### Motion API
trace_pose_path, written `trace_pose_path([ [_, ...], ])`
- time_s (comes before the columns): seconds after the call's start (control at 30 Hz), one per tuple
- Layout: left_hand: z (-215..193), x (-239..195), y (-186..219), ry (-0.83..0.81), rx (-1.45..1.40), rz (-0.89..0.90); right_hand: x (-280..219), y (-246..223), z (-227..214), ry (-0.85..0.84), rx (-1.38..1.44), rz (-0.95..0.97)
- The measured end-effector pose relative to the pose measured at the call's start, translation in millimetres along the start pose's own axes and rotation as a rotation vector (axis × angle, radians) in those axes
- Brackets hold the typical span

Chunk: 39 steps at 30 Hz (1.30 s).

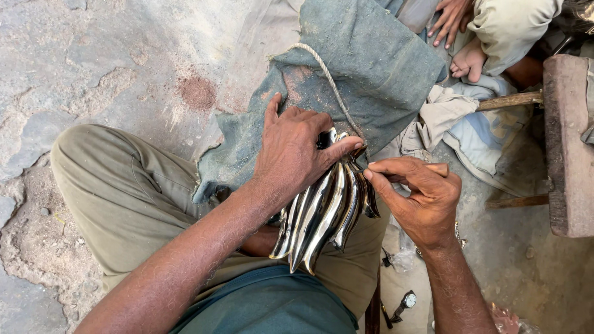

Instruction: The person sits on the floor and uses a small tool to apply gold-colored material to the edges of a silver, petal-shaped metal object. They rotate the object to access different sections and occasionally hand it to another person for inspection before resuming the detailed application.

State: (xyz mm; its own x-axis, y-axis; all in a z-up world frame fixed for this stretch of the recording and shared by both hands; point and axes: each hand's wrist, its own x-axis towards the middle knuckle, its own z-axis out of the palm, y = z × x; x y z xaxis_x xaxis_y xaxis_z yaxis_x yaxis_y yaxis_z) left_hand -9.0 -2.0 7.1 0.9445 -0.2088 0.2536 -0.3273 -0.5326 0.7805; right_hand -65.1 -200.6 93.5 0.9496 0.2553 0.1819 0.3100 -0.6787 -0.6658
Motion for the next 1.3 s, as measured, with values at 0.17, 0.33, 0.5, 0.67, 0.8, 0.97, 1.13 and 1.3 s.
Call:
trace_pose_path([
  [0.17,2,0,-1,-0.007,-0.010,-0.010,-3,1,-1,-0.005,0.019,-0.001],
  [0.33,3,1,-2,-0.030,-0.008,-0.024,-6,2,0,-0.013,0.101,-0.048],
  [0.5,3,1,-2,-0.029,-0.004,-0.019,-9,1,-1,-0.003,0.091,-0.026],
  [0.67,3,2,-1,-0.035,0.001,-0.039,-13,-2,-1,-0.008,0.095,-0.028],
  [0.8,4,2,-1,-0.027,0.011,-0.030,-17,-3,0,0.013,0.086,-0.036],
  [0.97,5,1,-3,-0.010,-0.010,-0.021,-24,-3,2,0.036,0.108,-0.083],
  [1.13,6,0,-2,-0.003,0.003,-0.010,-36,-9,9,0.102,-0.004,-0.110],
  [1.3,6,1,-1,-0.017,0.024,-0.035,-48,-17,17,0.184,-0.054,-0.048],
])
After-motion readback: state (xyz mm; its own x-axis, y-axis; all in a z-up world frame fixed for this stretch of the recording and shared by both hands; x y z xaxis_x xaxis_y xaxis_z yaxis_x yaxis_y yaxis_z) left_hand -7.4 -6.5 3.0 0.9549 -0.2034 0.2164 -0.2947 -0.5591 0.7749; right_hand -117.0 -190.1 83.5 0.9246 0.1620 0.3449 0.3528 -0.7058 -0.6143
